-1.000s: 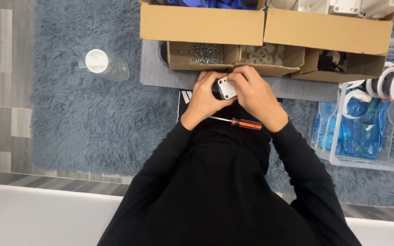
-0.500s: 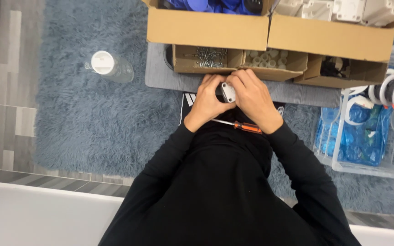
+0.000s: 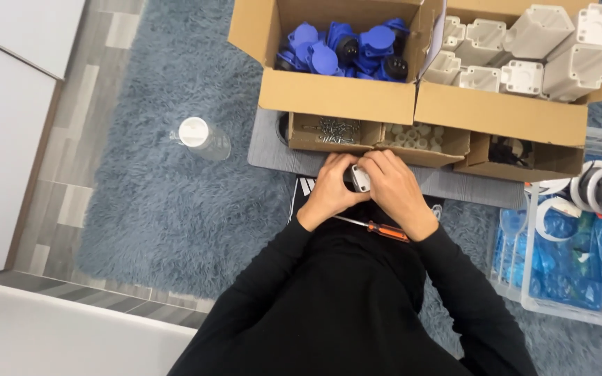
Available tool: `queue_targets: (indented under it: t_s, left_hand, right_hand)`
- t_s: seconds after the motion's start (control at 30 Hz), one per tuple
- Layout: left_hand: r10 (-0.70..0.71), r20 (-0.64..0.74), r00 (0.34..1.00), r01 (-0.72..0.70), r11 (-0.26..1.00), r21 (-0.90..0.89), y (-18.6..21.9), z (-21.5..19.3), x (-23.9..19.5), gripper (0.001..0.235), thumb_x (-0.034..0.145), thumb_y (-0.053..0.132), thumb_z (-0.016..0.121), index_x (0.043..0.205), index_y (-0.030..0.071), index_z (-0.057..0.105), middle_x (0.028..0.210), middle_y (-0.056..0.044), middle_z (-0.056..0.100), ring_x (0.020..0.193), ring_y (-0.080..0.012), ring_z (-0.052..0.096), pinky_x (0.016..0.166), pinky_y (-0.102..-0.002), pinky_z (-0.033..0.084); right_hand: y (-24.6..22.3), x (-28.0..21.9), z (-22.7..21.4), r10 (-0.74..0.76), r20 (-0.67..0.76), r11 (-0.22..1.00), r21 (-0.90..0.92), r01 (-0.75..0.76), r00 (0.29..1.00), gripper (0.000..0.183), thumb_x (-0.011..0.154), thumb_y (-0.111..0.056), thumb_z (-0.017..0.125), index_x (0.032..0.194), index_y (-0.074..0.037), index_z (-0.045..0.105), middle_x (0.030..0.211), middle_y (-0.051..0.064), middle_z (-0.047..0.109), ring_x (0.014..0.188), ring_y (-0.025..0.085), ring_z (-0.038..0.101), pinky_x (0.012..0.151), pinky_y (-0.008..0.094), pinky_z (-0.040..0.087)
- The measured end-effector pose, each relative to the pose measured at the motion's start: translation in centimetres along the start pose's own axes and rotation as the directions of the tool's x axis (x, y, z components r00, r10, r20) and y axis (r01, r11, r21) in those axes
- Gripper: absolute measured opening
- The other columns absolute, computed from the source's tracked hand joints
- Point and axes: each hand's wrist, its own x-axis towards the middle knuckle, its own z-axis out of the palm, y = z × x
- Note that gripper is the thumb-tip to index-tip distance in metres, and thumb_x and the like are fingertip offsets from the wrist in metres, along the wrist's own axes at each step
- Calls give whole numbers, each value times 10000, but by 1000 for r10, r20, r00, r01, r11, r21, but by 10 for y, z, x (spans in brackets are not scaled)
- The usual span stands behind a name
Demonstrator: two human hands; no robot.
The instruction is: Assembling LED light fixtures by attaching LED panels to housings using a screwdriver and connecting components.
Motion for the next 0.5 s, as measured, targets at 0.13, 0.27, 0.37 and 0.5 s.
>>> queue_targets:
  t_s: [0.13,0.27,0.37,0.5]
  left_hand:
    - [0,-3,1000,0,1000,19,1,0,1,716,625,474,1044,1138,103,709,1032,-108,748,1064,-338,693,956,-454,589]
    - [-25,5,1000,25,1000,7,4,-1,0,706,623,449,1035,1152,112,713,1035,-98,744,1074,-330,690,966,-454,585]
    - [-33,7,999,33,999,0,3,-1,0,688,624,428,1031,1147,113,715,1028,-94,740,1073,-323,686,971,-446,581]
    - [-45,11,999,45,999,-5,9,-3,1,688,625,420,1033,1149,104,717,1024,-106,741,1065,-331,686,966,-457,583]
  right_hand:
    - [-2,2,1,2,-6,1000,-27,-3,1000,211,1028,27,576,1141,-98,704,1047,55,644,951,273,640,806,376,546]
    - [-3,0,-1,-8,13,1000,-27,9,1000,227,1000,31,578,1142,-92,705,1056,55,640,976,271,633,804,373,523]
    - [-2,0,3,-7,2,999,-34,7,1000,229,991,27,576,1136,-98,702,1062,49,638,973,264,631,790,369,512]
    - [-2,1,1,-17,5,999,-34,17,1000,250,971,50,578,1134,-92,704,1061,59,639,973,275,634,782,373,510]
